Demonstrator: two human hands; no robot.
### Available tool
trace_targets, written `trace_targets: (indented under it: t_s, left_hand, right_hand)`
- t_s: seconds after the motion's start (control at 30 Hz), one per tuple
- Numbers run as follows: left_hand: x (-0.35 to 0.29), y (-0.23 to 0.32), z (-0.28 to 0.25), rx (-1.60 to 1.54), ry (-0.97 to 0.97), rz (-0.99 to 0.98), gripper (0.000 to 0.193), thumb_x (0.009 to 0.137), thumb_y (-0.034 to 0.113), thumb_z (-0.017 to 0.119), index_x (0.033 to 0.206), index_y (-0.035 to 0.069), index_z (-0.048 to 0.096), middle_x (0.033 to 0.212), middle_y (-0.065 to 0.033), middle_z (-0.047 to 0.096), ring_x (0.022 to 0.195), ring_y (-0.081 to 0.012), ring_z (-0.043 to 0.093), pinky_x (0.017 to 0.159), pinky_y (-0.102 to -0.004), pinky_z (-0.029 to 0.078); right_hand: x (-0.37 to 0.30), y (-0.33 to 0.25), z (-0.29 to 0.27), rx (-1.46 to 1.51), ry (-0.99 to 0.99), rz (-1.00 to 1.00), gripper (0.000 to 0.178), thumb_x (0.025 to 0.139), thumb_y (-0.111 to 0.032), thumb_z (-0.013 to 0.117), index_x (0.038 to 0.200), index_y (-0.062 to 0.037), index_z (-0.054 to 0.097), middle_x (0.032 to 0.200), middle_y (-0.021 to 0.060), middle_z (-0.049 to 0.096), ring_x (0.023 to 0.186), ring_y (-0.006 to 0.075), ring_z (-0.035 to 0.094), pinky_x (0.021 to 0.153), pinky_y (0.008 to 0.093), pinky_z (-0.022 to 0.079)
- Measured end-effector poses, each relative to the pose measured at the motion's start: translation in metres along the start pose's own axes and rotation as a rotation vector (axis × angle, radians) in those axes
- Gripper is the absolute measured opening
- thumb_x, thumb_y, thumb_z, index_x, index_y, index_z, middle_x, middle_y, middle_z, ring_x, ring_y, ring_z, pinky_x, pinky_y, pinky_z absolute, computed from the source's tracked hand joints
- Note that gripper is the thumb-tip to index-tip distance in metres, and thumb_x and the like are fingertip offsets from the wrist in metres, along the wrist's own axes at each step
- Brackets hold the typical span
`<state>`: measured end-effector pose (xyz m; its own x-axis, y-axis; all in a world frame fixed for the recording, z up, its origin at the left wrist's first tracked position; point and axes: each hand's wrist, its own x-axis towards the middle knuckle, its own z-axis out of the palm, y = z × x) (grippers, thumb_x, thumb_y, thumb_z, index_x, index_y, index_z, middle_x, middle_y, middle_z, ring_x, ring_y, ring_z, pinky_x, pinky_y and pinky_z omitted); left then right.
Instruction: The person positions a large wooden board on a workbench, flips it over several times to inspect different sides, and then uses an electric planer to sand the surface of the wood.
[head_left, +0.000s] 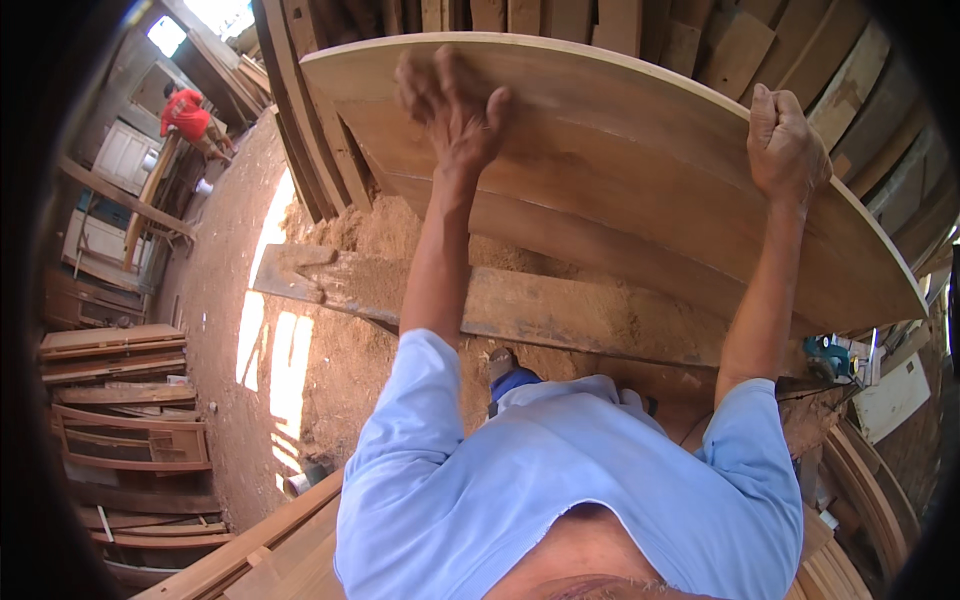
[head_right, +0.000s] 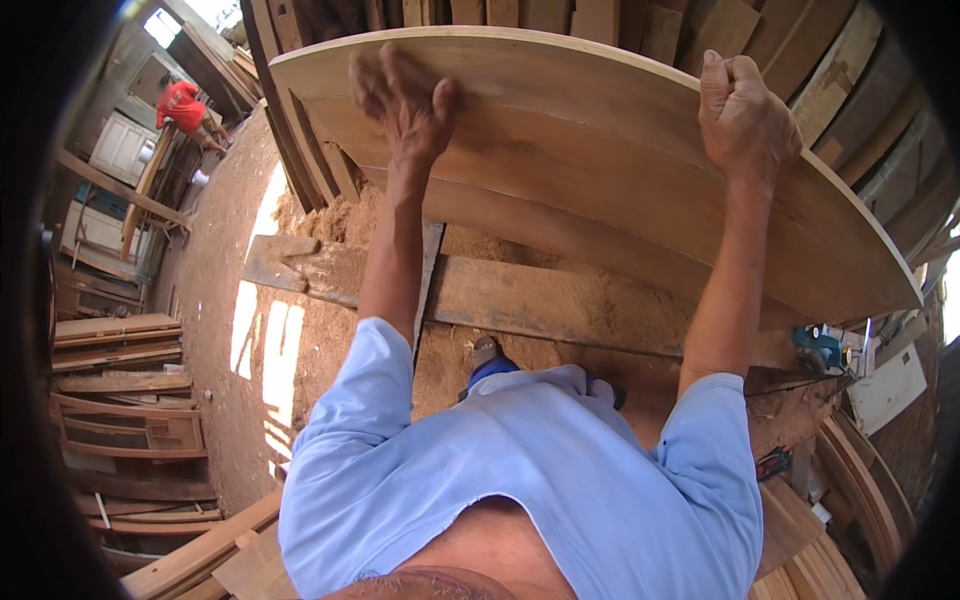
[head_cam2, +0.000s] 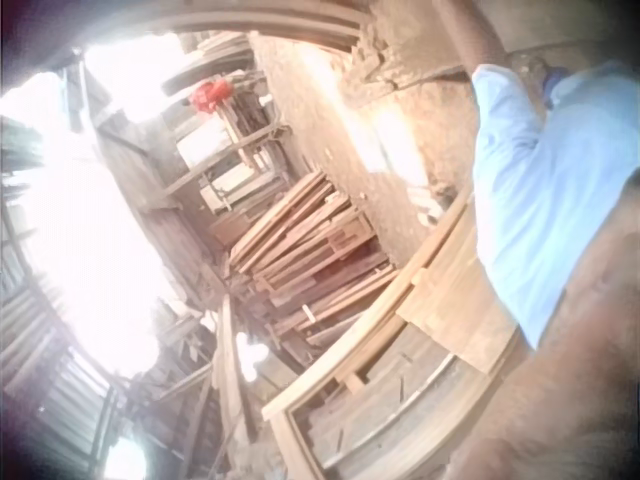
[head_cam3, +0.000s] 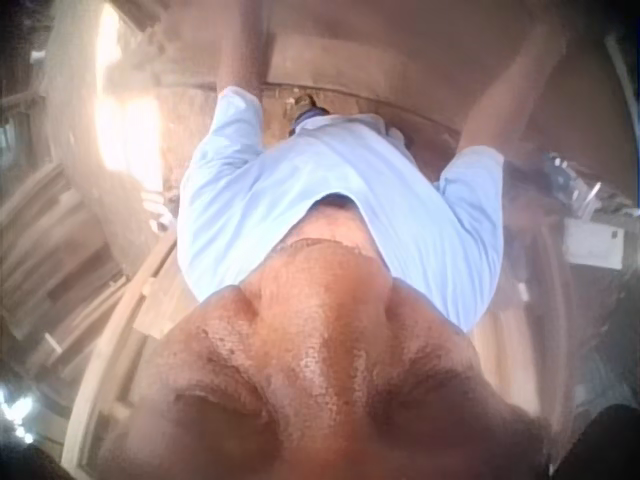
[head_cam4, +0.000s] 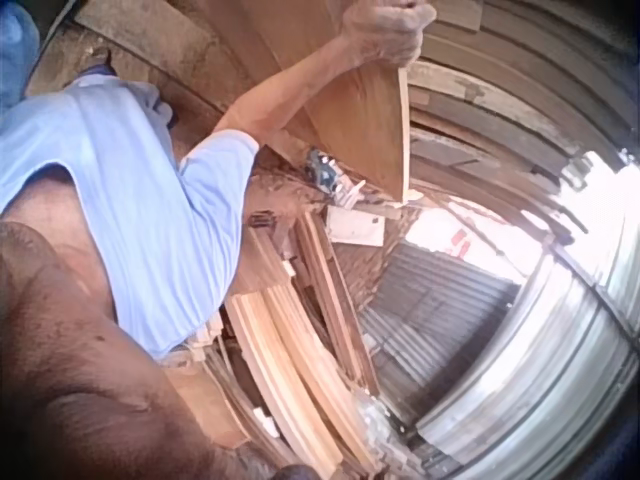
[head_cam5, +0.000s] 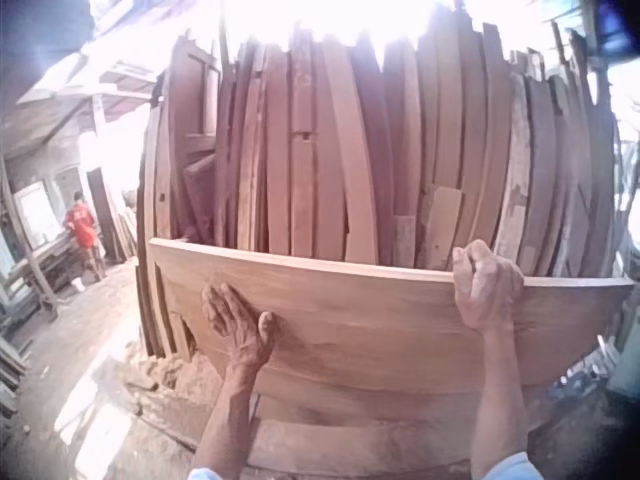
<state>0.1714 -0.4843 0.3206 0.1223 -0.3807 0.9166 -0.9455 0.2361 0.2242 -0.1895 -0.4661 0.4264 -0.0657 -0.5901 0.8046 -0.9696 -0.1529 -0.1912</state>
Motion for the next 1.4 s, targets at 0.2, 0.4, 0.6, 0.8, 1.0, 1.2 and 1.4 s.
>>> trace_targets:
  t_s: [0.2,0.4,0.6,0.8,1.0,1.2,1.4]
  left_hand:
    - [-0.204,-0.056,0.017,0.007,-0.432,-0.057,0.089,0.099,0.046,0.049,0.156,-0.011,0.012,0.162,-0.0381,0.002,0.150,-0.0569,0.001,0.121,-0.0640,0.006]
    - [-0.238,-0.070,0.007,-0.008,-0.704,-0.088,0.087,0.092,0.033,0.058,0.158,-0.006,0.016,0.164,-0.0351,0.005,0.152,-0.0528,0.003,0.122,-0.0611,0.007]
    - [-0.209,-0.081,-0.012,-0.070,-0.690,-0.043,0.088,0.085,0.032,0.068,0.153,-0.006,0.027,0.160,-0.0357,0.018,0.149,-0.0529,0.016,0.121,-0.0611,0.013]
    - [-0.189,-0.222,0.003,0.060,-0.218,-0.544,0.089,0.091,0.047,0.072,0.147,-0.010,0.032,0.149,-0.0328,0.034,0.137,-0.0463,0.038,0.116,-0.0546,0.029]
    - [-0.145,-0.288,0.028,-0.480,-0.267,-0.685,0.062,0.103,0.049,0.053,0.129,-0.007,0.049,0.118,-0.0194,0.055,0.107,-0.0269,0.055,0.091,-0.0413,0.047]
    - [-0.154,-0.294,0.033,-0.618,-0.425,-0.677,0.060,0.101,0.053,0.056,0.122,-0.004,0.055,0.107,-0.0157,0.061,0.102,-0.0260,0.058,0.091,-0.0413,0.047]
    - [-0.173,-0.327,0.032,-0.723,-0.559,-0.662,0.032,0.100,0.032,0.068,0.106,0.003,0.056,0.095,-0.0080,0.065,0.087,-0.0148,0.057,0.081,-0.0323,0.047]
  right_hand:
    - [0.002,-0.001,0.002,-0.107,-0.032,0.051,0.044,0.102,-0.050,0.046,0.093,-0.0147,0.071,0.085,0.0147,0.073,0.087,0.0403,0.070,0.074,0.0509,0.052]
    - [0.009,0.021,0.020,-0.144,-0.002,0.032,0.044,0.103,-0.049,0.043,0.098,-0.0163,0.071,0.091,0.0143,0.074,0.087,0.0427,0.070,0.076,0.0529,0.052]
    - [0.011,0.050,0.024,-0.131,0.002,-0.154,0.033,0.103,-0.035,0.047,0.107,-0.0143,0.073,0.107,0.0124,0.074,0.099,0.0352,0.071,0.083,0.0463,0.057]
    - [0.018,0.029,0.034,-0.168,0.069,-0.298,0.023,0.098,-0.022,0.052,0.099,-0.0106,0.071,0.098,0.0125,0.072,0.080,0.0370,0.070,0.070,0.0485,0.057]
    - [0.016,-0.005,0.026,-0.055,0.154,0.052,0.033,0.098,-0.035,0.051,0.077,-0.0124,0.064,0.069,0.0152,0.066,0.065,0.0391,0.066,0.060,0.0504,0.051]
    - [0.012,-0.003,0.024,-0.047,0.158,0.087,0.037,0.096,-0.038,0.053,0.074,-0.0123,0.065,0.064,0.0138,0.067,0.064,0.0367,0.067,0.062,0.0491,0.051]
    - [0.022,-0.004,0.039,-0.015,0.134,0.103,0.034,0.096,-0.038,0.052,0.077,-0.0132,0.067,0.068,0.0129,0.069,0.068,0.0369,0.068,0.065,0.0503,0.051]
